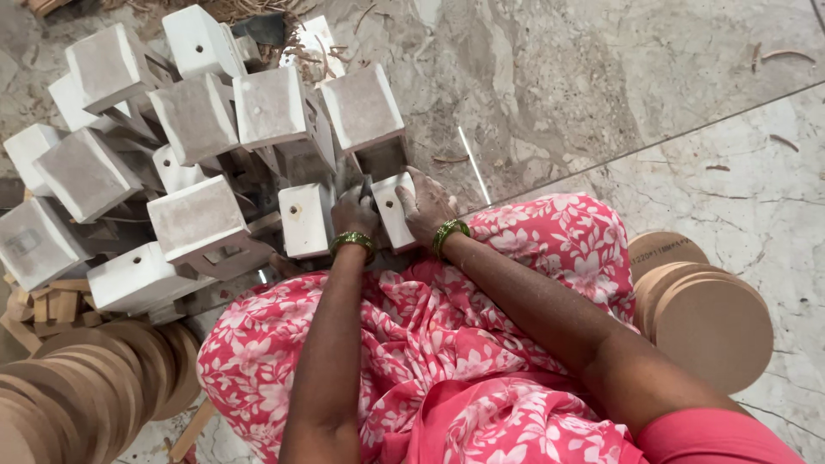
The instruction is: The person sits on the floor sanding small white wooden objects, including stool-like and letter-shaped pieces, using a small sanding block. They pick up each piece, rub the sanding block over its surfaces, brush off dust by hand, and set the finished piece back on the floor with the others.
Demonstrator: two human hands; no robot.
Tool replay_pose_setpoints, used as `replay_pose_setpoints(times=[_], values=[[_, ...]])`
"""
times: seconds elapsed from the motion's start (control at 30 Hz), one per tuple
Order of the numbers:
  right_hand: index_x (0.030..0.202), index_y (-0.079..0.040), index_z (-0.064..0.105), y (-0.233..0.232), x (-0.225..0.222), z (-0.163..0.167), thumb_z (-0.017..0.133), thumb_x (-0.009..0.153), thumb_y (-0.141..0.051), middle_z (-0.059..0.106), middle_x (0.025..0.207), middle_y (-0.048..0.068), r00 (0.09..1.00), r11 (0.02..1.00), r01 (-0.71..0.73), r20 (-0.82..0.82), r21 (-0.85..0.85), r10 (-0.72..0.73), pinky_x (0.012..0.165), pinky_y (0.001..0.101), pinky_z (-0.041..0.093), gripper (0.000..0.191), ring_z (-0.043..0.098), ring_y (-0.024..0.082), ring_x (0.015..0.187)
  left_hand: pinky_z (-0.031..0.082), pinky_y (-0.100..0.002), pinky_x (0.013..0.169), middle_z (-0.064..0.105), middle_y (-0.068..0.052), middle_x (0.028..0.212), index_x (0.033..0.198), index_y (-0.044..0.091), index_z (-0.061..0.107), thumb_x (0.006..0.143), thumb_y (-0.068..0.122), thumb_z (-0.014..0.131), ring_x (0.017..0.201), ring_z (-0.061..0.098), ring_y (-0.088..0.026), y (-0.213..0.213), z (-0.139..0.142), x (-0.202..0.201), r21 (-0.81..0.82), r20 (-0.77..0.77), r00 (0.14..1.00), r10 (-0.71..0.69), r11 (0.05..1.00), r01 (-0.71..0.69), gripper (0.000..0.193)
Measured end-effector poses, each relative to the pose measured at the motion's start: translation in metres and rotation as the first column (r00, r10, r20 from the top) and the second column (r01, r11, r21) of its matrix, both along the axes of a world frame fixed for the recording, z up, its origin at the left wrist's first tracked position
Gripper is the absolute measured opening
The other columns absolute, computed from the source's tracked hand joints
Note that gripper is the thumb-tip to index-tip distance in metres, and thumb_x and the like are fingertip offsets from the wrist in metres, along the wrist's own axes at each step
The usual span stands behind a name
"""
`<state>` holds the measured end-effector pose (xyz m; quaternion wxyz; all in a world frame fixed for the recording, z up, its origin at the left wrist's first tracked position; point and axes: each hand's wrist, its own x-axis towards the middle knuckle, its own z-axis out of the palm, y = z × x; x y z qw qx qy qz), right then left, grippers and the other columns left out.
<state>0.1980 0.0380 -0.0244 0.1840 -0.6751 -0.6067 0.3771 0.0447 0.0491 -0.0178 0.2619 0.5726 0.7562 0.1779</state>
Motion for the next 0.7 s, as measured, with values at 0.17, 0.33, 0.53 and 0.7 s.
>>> replay_pose_setpoints(times=[0.17,0.33,0.53,0.7], values=[[0.151,-0.018,0.042,0.001,0.001,0.000,0.046,0.100,-0.047,0.053,0.149,0.015,1.000,0.999,0.004,-0.012,0.037,-0.004,0.115,0.0595,0.024,0.059,0.042,0.035,0.142,0.056,-0.046,0.094,0.073,-0.022,0.111,0.110,0.005,0.073,0.082,0.006,0.065,0.104,0.070,-0.041,-0.054,-0.021,0.007,-0.021,-0.084,0.993,-0.087,0.996,0.086,0.029],[0.149,-0.023,0.044,0.000,0.002,0.001,0.046,0.099,-0.048,0.055,0.150,0.010,1.000,1.000,0.011,-0.026,-0.008,-0.011,0.116,0.0622,0.024,0.057,0.044,0.031,0.143,0.055,-0.044,0.094,0.071,-0.022,0.115,0.125,0.008,0.069,0.080,0.001,0.063,0.103,0.071,-0.037,-0.081,0.007,-0.012,-0.177,0.171,0.985,0.029,0.984,0.002,0.046],[0.151,-0.023,0.043,0.002,0.000,0.001,0.047,0.100,-0.049,0.051,0.151,0.012,1.000,1.000,0.007,-0.013,0.001,-0.007,0.115,0.0646,0.019,0.058,0.039,0.033,0.144,0.057,-0.047,0.088,0.073,-0.020,0.108,0.119,0.006,0.069,0.090,0.007,0.064,0.097,0.072,-0.039,-0.036,0.019,0.000,0.038,0.174,0.963,0.206,0.976,-0.215,0.029],[0.152,-0.024,0.042,0.002,0.003,0.003,0.046,0.099,-0.050,0.052,0.149,0.013,1.000,1.000,0.008,0.016,-0.030,-0.007,0.115,0.0637,0.019,0.059,0.040,0.033,0.143,0.053,-0.050,0.086,0.070,-0.021,0.105,0.106,0.008,0.076,0.081,0.006,0.070,0.098,0.066,-0.043,-0.033,-0.001,0.010,0.099,0.032,0.999,0.015,0.995,-0.018,0.026]])
